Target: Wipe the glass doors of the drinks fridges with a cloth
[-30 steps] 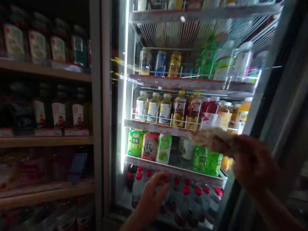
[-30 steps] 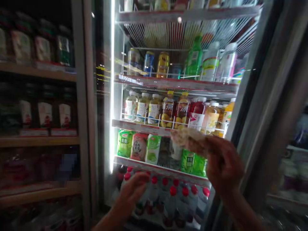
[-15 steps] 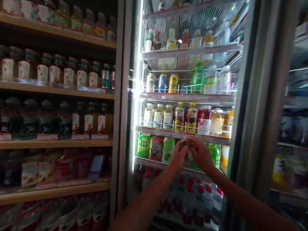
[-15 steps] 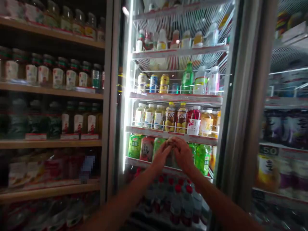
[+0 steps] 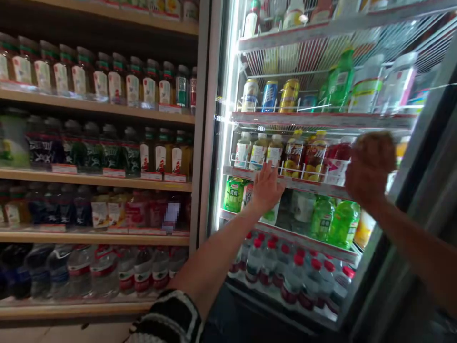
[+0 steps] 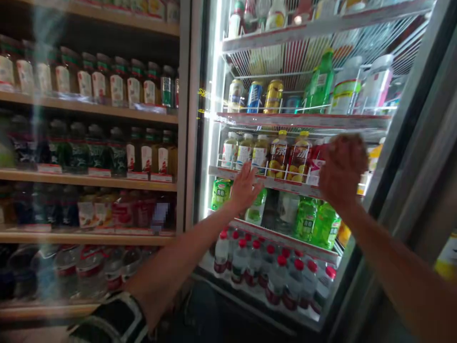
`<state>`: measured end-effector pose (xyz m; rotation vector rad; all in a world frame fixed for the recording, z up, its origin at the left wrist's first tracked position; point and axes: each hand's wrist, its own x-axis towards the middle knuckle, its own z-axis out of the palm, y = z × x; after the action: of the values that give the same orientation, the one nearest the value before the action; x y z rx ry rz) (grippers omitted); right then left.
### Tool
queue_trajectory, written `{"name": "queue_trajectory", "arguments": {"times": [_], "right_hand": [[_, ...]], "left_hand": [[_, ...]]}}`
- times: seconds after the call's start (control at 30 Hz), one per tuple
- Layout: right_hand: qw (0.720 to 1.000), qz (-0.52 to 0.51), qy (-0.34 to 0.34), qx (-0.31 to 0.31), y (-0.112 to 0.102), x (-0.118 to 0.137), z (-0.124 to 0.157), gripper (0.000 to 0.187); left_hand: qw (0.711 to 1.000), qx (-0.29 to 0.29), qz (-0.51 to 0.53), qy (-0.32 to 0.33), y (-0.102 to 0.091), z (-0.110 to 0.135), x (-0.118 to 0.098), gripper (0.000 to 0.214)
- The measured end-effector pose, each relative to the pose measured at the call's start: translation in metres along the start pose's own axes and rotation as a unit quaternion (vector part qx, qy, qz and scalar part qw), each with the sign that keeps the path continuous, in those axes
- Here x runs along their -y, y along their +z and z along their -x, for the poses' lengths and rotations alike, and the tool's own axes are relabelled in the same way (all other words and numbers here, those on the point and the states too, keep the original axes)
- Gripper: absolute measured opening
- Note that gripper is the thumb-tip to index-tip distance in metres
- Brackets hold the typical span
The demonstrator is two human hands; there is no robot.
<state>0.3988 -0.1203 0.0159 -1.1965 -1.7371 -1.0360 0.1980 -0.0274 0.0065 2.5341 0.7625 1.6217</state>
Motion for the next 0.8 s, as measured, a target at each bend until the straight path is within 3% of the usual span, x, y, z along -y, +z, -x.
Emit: {"name": "queue_trajectory", "arguments": {"times": [0.13,0.23,0.33,0.43,0.53,0.57,0.67,0.8], "right_hand": [[0.998,0.065,-0.013,0.005,0.012,0.017,0.018,0.059],[0.991,0.132,-0.027,0.007,0.005,0.000,0.002,0.061],[0.981,0.185,0.006,-0.061,-0.009,-0.023,-0.018,0.059],[0.977,0.183,0.017,-0.106,0.000,-0.017,-0.006,0.063],[0.985,0.129,-0.108,0.044,0.030,0.013,0.030,0.071],[0.985,0.115,-0.111,0.070,0.039,0.022,0.040,0.071],[0.993,0.070,-0.074,0.068,0.049,0.034,0.052,0.066],[0.993,0.053,-0.096,0.037,0.024,0.014,0.051,0.061]], "left_hand": [[0.987,0.021,-0.133,0.084,0.024,0.027,0.029,0.060],[0.984,-0.004,-0.141,0.106,0.037,0.037,0.042,0.062],[0.983,-0.031,-0.135,0.122,0.042,0.035,0.049,0.062],[0.984,-0.048,-0.114,0.125,0.040,0.033,0.048,0.059],[0.986,-0.083,-0.053,0.133,0.041,0.035,0.032,0.050],[0.985,-0.086,-0.017,0.149,0.044,0.036,0.023,0.048],[0.975,-0.076,0.105,0.178,0.061,0.033,-0.009,0.043],[0.968,-0.143,0.184,0.098,0.095,0.020,-0.047,0.044]]}}
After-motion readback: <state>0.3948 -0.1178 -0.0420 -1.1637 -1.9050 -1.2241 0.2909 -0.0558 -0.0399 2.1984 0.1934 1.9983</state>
